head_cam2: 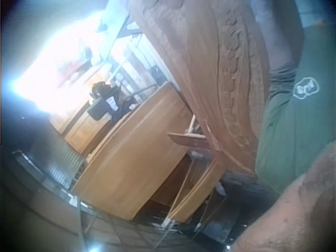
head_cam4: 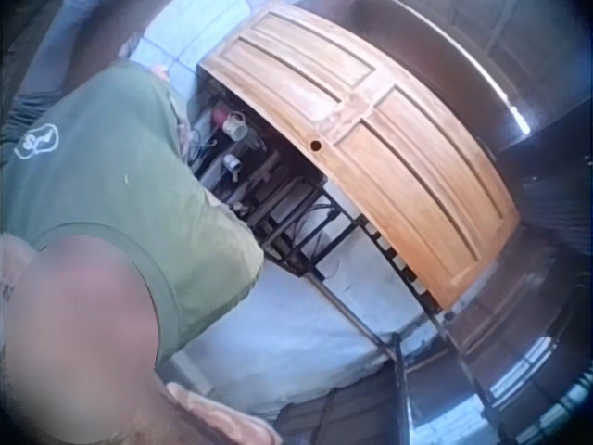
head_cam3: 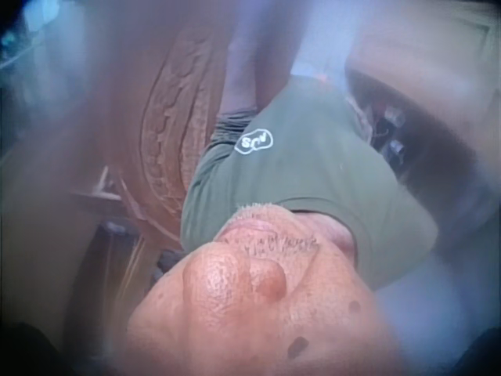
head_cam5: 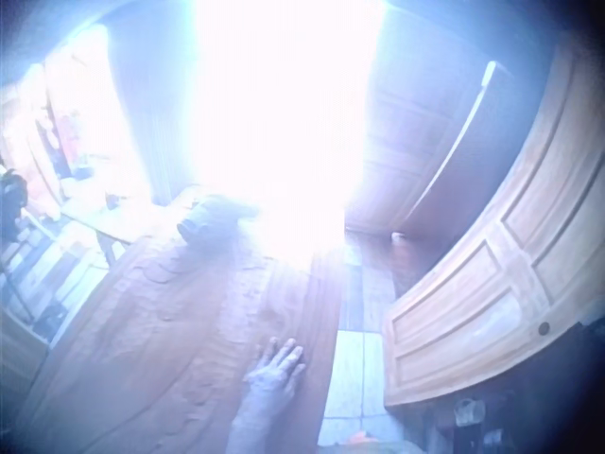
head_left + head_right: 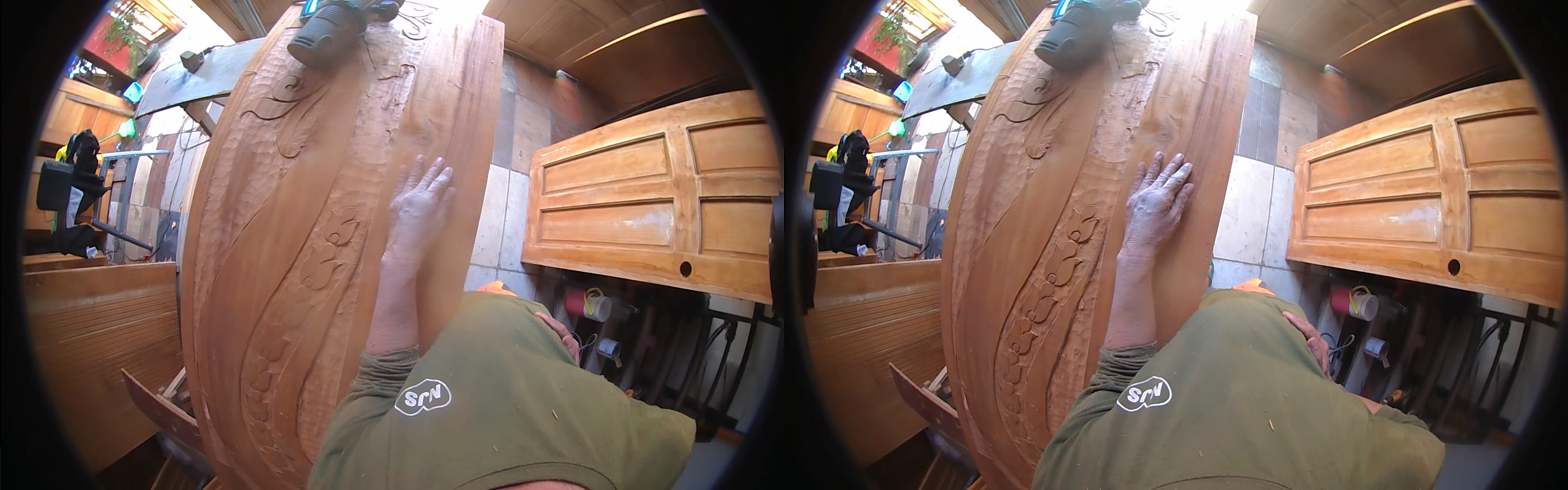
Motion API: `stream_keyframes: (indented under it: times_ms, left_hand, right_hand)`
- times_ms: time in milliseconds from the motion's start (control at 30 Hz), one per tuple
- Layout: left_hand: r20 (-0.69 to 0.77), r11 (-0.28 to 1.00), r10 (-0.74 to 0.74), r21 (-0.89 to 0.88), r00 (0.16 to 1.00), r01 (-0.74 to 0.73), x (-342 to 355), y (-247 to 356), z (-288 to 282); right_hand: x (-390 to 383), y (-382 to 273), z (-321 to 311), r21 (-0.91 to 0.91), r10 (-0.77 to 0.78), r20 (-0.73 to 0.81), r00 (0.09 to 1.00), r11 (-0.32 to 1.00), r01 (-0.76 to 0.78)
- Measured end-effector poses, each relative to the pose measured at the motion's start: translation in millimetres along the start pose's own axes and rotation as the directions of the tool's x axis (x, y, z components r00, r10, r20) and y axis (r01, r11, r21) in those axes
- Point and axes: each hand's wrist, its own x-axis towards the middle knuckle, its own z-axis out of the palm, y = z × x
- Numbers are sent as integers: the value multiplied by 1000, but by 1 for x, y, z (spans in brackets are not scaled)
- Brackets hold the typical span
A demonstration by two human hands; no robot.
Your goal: The person uses a power router to carve intricate patterns into a large wooden panel and then wipes the sawdust off the surface by hand.
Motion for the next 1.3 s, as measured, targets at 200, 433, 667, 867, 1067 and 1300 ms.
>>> stream_keyframes:
  times_ms: [200,433,667,867,1067,1300]
  left_hand:
    - [6,1000,6,-11,1000,-6,-1,1,-1]
    - [7,1000,16,2,1000,-16,-1,0,-1]
    - [14,1000,3,3,1000,-3,-1,-2,1]
    - [15,1000,3,14,1000,-3,-1,-2,1]
    - [14,1000,7,25,1000,-7,0,-1,0]
    - [19,1000,9,27,1000,-10,-2,-3,0]
  right_hand:
    - [-7,-3,6,0,7,-20,1000,1000,-7]
    - [-7,-4,6,-2,10,-28,1000,1000,-11]
    - [-5,-5,6,-17,12,-22,1000,1000,-12]
    - [-4,-7,7,-19,12,-17,1000,1000,-12]
    - [-5,0,5,9,22,-17,1000,1000,-21]
    - [-2,-1,5,27,9,12,1000,1000,-9]
